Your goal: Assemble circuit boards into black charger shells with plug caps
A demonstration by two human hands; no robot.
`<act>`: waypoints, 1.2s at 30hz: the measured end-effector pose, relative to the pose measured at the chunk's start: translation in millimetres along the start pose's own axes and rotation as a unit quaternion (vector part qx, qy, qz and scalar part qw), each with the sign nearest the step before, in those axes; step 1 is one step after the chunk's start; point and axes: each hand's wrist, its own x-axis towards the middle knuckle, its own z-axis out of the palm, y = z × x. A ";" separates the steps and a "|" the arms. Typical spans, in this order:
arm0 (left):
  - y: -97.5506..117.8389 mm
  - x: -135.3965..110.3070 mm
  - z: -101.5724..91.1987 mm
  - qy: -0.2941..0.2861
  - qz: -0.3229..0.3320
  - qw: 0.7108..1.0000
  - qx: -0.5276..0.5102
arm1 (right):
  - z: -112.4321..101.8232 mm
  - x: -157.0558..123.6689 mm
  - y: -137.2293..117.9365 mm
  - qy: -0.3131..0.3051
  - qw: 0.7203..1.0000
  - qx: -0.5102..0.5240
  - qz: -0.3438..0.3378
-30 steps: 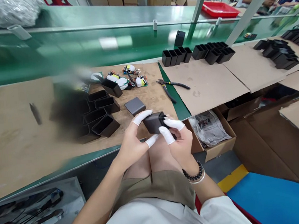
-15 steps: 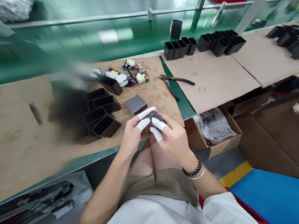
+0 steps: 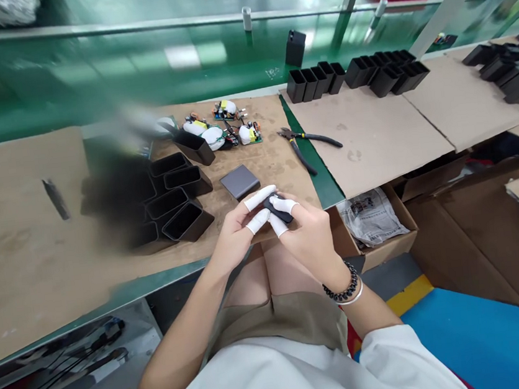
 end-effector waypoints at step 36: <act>-11.9 -18.1 6.9 0.171 0.168 0.934 0.266 | -13.2 9.0 18.2 0.063 0.995 -0.072 -0.001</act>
